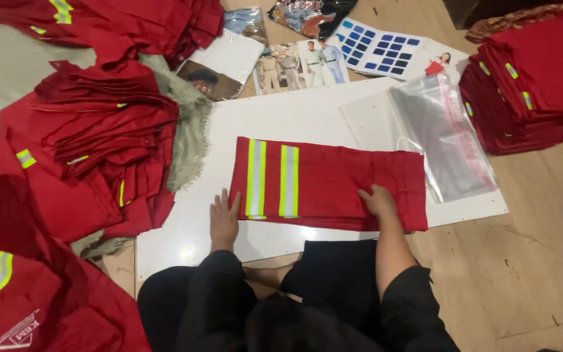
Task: Folding a pair of red work pants with reflective stripes into a neat square and trimming loose threads.
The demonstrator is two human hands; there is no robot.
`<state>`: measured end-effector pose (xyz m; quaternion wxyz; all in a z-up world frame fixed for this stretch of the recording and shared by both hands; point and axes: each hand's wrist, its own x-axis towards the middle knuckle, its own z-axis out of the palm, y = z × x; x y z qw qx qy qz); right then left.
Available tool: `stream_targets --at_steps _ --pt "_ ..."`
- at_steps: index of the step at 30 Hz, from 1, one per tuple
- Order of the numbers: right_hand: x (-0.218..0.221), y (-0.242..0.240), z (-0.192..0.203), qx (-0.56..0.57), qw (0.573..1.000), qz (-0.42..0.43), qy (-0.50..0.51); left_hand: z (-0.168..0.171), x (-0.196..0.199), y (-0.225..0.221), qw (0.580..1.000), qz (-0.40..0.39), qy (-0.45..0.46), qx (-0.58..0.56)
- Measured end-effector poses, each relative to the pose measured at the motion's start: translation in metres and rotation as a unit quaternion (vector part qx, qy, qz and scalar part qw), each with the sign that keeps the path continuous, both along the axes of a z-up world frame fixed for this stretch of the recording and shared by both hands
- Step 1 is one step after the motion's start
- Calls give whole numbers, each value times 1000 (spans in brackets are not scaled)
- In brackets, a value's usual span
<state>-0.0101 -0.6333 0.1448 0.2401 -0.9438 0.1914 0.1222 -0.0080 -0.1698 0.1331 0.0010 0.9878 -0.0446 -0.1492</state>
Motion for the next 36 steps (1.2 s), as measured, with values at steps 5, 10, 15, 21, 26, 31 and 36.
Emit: stream_targets --at_steps 5,10,15,21,26,31,36 --pt "6 -33 -64 35 996 -60 49 -16 5 2 1000 13 22 -10" --pt "13 -17 -46 67 994 -68 45 -9 5 4 997 47 2 -54" --pt "14 -32 -57 40 999 -22 12 -20 2 3 981 59 -131 -132" --pt "22 -20 -63 -80 982 -167 -34 9 -11 -4 985 100 49 -131" --pt "1 112 13 -9 977 49 -205 47 -6 -5 974 111 40 -193" --pt "-50 246 14 246 923 291 -60 66 -13 -3 964 119 49 -233" --pt "-72 321 -18 96 901 321 -274 81 -23 -1 959 133 33 -246"
